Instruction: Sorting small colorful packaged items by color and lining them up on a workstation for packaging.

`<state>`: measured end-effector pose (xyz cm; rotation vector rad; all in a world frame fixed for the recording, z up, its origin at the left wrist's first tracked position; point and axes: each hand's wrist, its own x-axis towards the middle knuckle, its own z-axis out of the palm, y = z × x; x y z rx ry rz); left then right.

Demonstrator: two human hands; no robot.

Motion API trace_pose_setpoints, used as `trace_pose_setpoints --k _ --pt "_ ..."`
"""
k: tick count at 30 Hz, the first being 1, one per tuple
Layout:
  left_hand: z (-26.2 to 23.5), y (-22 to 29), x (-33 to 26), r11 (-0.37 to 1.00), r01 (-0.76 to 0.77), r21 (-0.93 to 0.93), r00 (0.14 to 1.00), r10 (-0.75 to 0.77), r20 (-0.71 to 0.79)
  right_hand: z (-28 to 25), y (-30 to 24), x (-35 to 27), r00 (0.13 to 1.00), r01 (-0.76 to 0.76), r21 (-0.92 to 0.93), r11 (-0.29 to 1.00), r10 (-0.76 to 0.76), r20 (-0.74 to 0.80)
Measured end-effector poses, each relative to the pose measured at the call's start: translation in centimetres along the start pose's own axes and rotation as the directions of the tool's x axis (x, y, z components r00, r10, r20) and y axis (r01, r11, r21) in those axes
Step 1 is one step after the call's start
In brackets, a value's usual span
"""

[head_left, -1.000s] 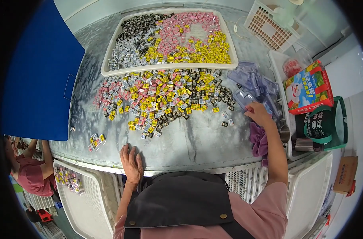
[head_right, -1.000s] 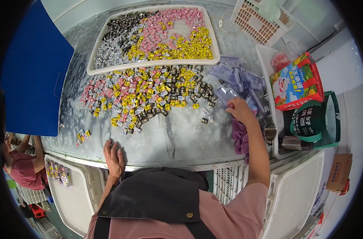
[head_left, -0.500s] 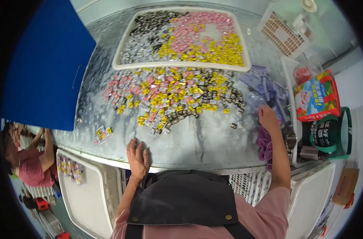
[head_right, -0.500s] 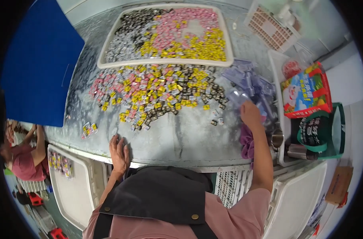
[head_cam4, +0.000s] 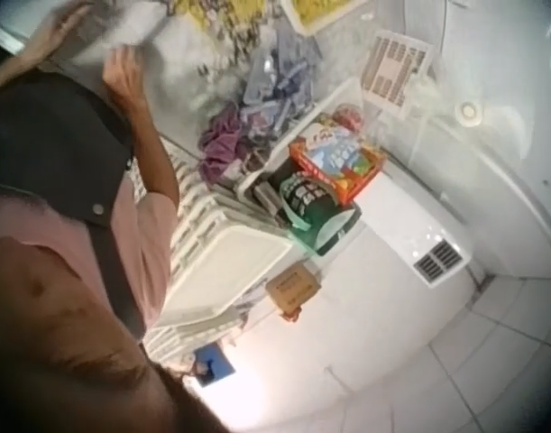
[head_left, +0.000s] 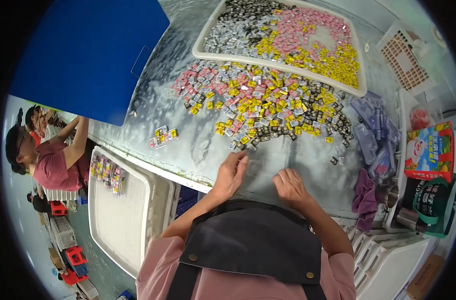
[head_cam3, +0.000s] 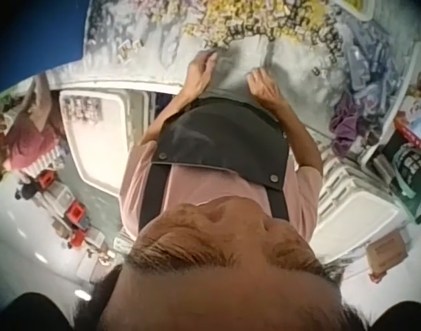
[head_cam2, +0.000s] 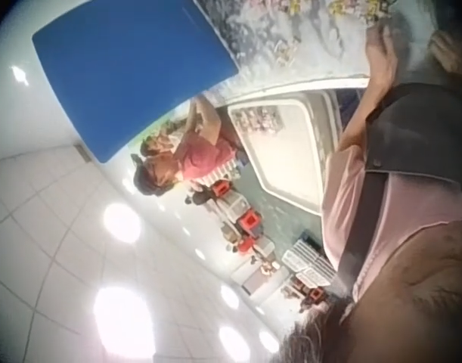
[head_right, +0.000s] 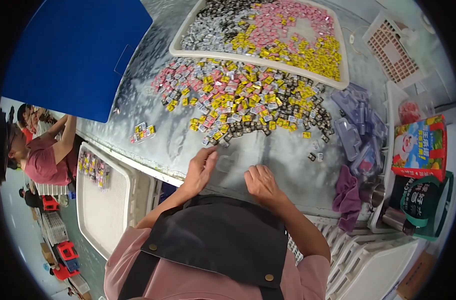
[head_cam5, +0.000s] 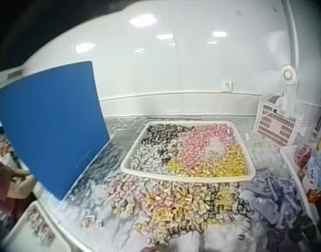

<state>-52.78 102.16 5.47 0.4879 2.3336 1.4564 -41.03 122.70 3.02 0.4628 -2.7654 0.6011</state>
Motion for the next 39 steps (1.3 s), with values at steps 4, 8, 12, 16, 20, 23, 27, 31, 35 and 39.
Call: trace_pose_setpoints --k 4,8,12,16,20,23,27,31,35,39 --pt "0.5 -2.2 0.0 0.991 -0.08 0.111 0.997 0.078 0.024 1.1 0.0 0.0 0.998 0.033 -0.016 0.999 -0.033 0.045" --pt "0.5 -3.7 0.2 0.966 -0.214 0.144 0.977 0.215 0.013 -0.7 -0.3 1.6 0.989 -0.118 0.188 0.975 0.132 -0.065" --pt "-0.6 -2.4 1.8 0.949 -0.22 0.227 0.974 0.227 -0.005 -2.1 2.1 4.4 0.913 -0.384 0.258 0.886 0.406 -0.033" --pt "-0.3 -0.7 6.0 0.844 -0.348 0.408 0.902 0.419 -0.098 0.0 5.0 7.6 0.9 -0.426 0.156 0.891 0.435 -0.029" --pt "0.4 -2.3 8.8 0.73 -0.425 0.535 0.866 0.5 0.006 2.0 5.1 9.9 0.913 -0.408 -0.007 0.913 0.408 0.02" --pt "-0.9 -3.4 9.8 0.701 -0.406 0.587 0.873 0.486 0.024 2.5 4.9 10.1 0.916 -0.399 -0.025 0.917 0.399 0.044" --pt "-1.6 -3.0 9.0 0.683 -0.417 0.599 0.841 0.54 -0.03 2.0 4.1 10.1 0.874 -0.459 0.001 0.888 0.451 0.182" --pt "-0.8 -3.4 8.3 0.613 -0.503 0.609 0.784 0.621 0.022 3.3 4.2 11.4 0.87 -0.471 -0.014 0.882 0.467 0.161" --pt "-1.9 -4.4 9.5 0.639 -0.473 0.606 0.794 0.608 -0.021 2.8 4.3 11.6 0.904 -0.426 0.047 0.904 0.422 0.077" --pt "-0.8 -2.4 10.5 0.639 -0.531 0.556 0.767 0.641 -0.004 0.5 6.6 11.3 0.928 -0.337 -0.063 0.939 0.32 -0.19"
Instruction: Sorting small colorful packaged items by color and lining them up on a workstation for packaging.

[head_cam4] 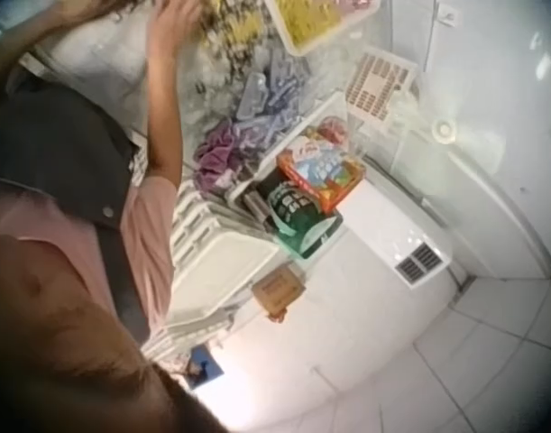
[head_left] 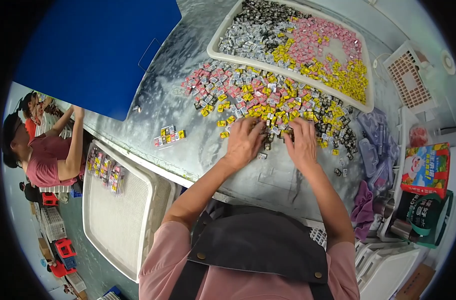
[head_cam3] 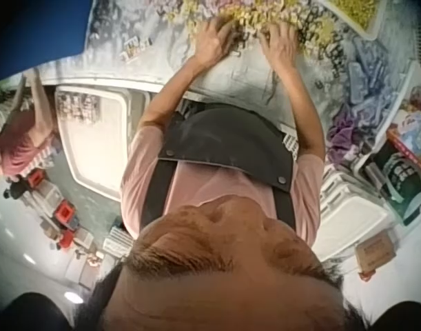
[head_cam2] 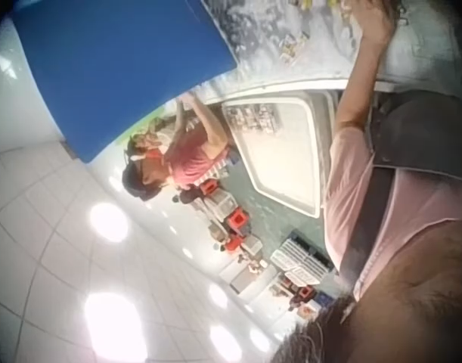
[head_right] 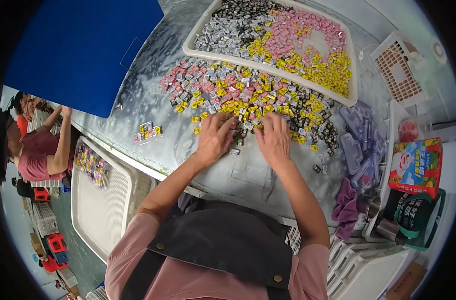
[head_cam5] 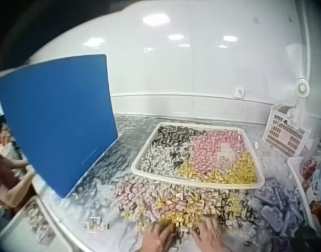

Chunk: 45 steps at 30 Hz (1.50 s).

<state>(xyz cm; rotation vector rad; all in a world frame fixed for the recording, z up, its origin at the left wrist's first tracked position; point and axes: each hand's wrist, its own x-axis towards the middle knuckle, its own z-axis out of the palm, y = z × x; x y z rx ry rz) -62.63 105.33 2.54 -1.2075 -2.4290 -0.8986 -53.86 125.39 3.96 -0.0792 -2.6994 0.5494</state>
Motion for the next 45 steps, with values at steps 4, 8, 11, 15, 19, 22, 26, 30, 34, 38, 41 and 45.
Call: trace_pose_setpoints --k 4,8,11,15,19,22,26,30,34,38,41,45 --pt "3.0 1.9 3.8 0.992 -0.119 0.041 0.989 0.115 0.095 0.6 2.1 1.3 0.999 0.04 -0.095 0.995 -0.037 0.033" --pt "4.4 -0.9 3.9 0.982 -0.167 0.091 0.966 0.144 0.214 -0.1 4.8 0.8 0.987 0.119 -0.115 0.986 -0.104 0.123" --pt "2.9 -2.8 4.2 0.968 -0.211 0.133 0.959 0.179 0.218 -1.1 7.0 -0.9 0.97 0.161 -0.183 0.97 -0.122 0.21" --pt "2.0 -0.5 3.3 0.995 -0.1 0.023 0.974 0.093 0.209 -1.5 4.9 -0.7 0.987 0.034 0.044 0.998 -0.041 0.156" --pt "2.0 -2.1 2.7 0.972 -0.192 0.137 0.946 0.146 0.29 -0.4 3.5 0.8 0.981 0.117 0.018 0.993 -0.119 0.153" --pt "1.4 -2.2 2.4 0.985 -0.132 0.111 0.959 0.098 0.266 0.6 2.9 3.2 0.986 0.14 0.112 0.984 -0.149 0.076" --pt "0.9 -0.4 1.4 0.995 -0.055 0.083 0.962 0.031 0.27 2.5 0.7 7.8 0.975 0.215 0.031 0.976 -0.217 0.04" --pt "0.6 -2.0 0.8 0.99 -0.084 0.117 0.95 0.044 0.31 2.6 1.6 7.9 0.921 0.353 0.128 0.927 -0.369 0.129" --pt "0.4 -3.8 1.2 0.987 -0.122 0.1 0.951 0.088 0.297 0.4 3.7 4.3 0.893 0.399 0.048 0.916 -0.4 0.206" --pt "0.9 -4.4 1.9 0.987 -0.097 0.124 0.962 0.061 0.268 -1.9 4.8 1.4 0.863 0.419 0.106 0.902 -0.431 0.264" --pt "0.9 -2.5 2.2 0.989 -0.05 0.139 0.97 0.015 0.244 -3.0 5.4 -0.8 0.879 0.372 0.08 0.925 -0.378 0.29" --pt "0.8 -0.9 0.6 0.985 -0.17 0.014 0.913 0.152 0.378 -4.2 5.5 -1.8 0.868 0.393 0.03 0.919 -0.382 0.319"
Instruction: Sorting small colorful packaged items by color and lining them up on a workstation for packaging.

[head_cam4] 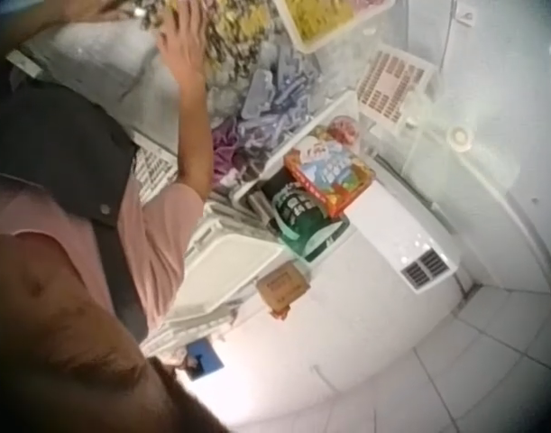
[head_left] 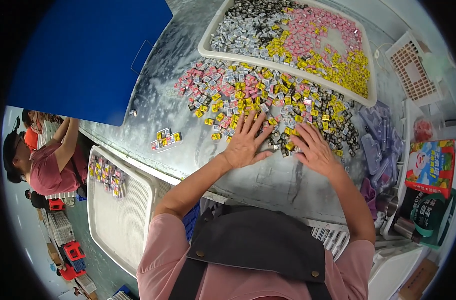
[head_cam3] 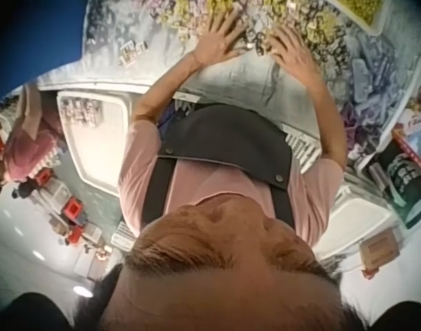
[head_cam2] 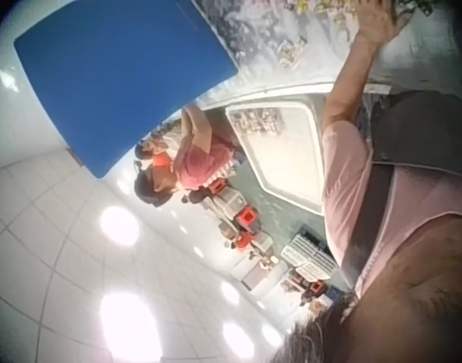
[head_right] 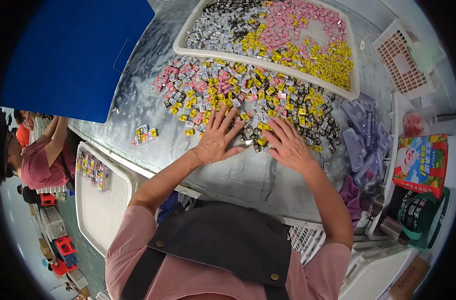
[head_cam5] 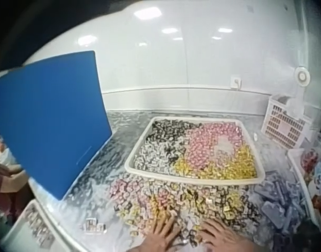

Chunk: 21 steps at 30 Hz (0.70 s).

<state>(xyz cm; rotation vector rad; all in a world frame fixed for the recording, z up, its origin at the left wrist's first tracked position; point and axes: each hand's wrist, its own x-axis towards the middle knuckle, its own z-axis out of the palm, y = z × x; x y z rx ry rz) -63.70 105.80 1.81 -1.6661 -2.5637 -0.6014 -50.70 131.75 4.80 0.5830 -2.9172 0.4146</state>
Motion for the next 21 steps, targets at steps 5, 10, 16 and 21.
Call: trace_pose_setpoints --k 5,10,16,21 --pt "0.6 -2.1 -0.2 0.995 0.023 0.098 0.998 -0.017 -0.06 1.0 -0.8 -0.5 0.991 -0.063 -0.001 0.998 0.062 -0.121" --pt "-0.1 0.9 -1.4 0.997 -0.067 0.026 0.994 0.069 -0.088 1.7 -5.1 -2.9 0.974 -0.094 0.112 0.989 0.115 -0.197" --pt "0.6 4.1 -5.1 0.993 -0.063 -0.096 0.998 0.064 0.008 2.2 -8.3 -5.3 0.969 -0.15 0.158 0.976 0.177 -0.174" --pt "0.4 4.4 -4.3 0.991 -0.036 -0.127 0.999 0.037 0.01 2.5 -7.0 -4.7 0.904 -0.297 0.172 0.939 0.334 -0.266"
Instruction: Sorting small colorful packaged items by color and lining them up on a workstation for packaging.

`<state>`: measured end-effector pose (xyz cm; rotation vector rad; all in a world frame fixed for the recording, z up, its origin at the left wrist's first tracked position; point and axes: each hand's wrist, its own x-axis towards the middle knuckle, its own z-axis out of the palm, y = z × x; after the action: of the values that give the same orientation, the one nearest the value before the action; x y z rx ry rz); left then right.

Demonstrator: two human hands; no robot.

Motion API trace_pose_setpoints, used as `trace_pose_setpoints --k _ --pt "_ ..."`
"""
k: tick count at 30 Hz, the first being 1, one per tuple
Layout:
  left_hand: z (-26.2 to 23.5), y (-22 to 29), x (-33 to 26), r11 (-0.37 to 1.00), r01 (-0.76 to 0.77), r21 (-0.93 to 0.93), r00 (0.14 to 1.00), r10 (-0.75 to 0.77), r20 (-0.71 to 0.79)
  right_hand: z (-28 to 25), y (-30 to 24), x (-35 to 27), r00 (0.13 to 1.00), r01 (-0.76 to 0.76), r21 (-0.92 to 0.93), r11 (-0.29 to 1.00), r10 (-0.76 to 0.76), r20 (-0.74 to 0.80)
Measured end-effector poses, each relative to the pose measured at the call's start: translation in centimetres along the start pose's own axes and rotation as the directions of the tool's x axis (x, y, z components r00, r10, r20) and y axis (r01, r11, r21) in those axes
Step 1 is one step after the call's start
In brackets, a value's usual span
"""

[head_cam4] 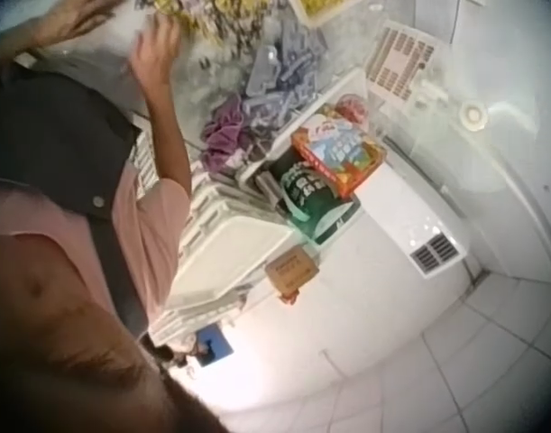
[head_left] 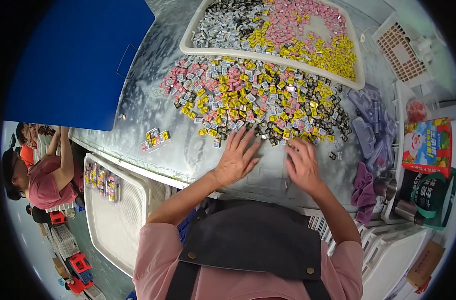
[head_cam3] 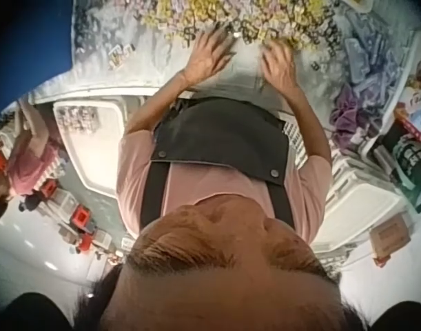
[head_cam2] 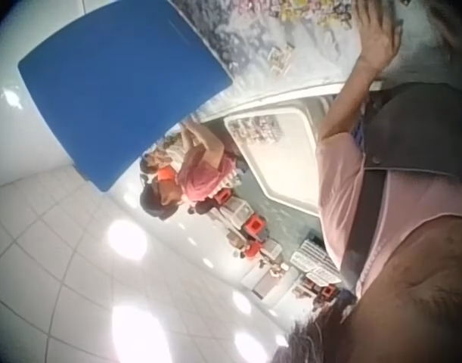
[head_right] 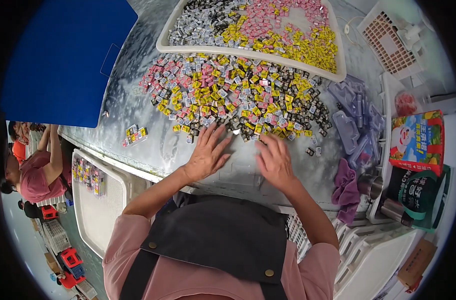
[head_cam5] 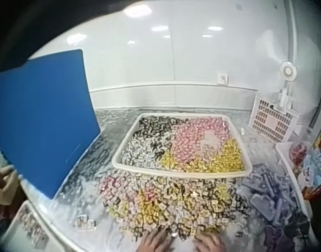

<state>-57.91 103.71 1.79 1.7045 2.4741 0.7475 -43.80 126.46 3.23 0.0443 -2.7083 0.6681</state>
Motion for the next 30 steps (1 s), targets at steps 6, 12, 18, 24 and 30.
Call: trace_pose_setpoints --k 6,12,18,24,30 --pt "2.0 -0.1 4.6 0.987 -0.14 0.082 0.99 0.136 0.048 0.3 1.8 3.0 0.993 0.106 -0.059 0.993 -0.102 0.065" --pt "1.2 -1.2 4.1 0.993 -0.096 0.064 0.994 0.099 -0.042 0.1 3.4 1.9 0.999 0.01 -0.049 0.999 -0.008 0.042" --pt "3.5 -0.6 6.3 0.994 -0.093 0.063 0.992 0.098 -0.082 1.6 1.8 4.4 0.999 0.051 -0.012 0.999 -0.051 0.019" --pt "0.6 -2.6 4.4 0.987 -0.132 0.091 0.988 0.138 -0.064 1.8 3.7 3.3 0.997 0.052 0.01 0.999 -0.052 0.055" --pt "2.6 -0.5 9.1 0.992 0.027 0.127 0.988 -0.007 -0.156 2.7 1.9 5.9 1.0 -0.002 -0.095 0.995 0.002 0.004"
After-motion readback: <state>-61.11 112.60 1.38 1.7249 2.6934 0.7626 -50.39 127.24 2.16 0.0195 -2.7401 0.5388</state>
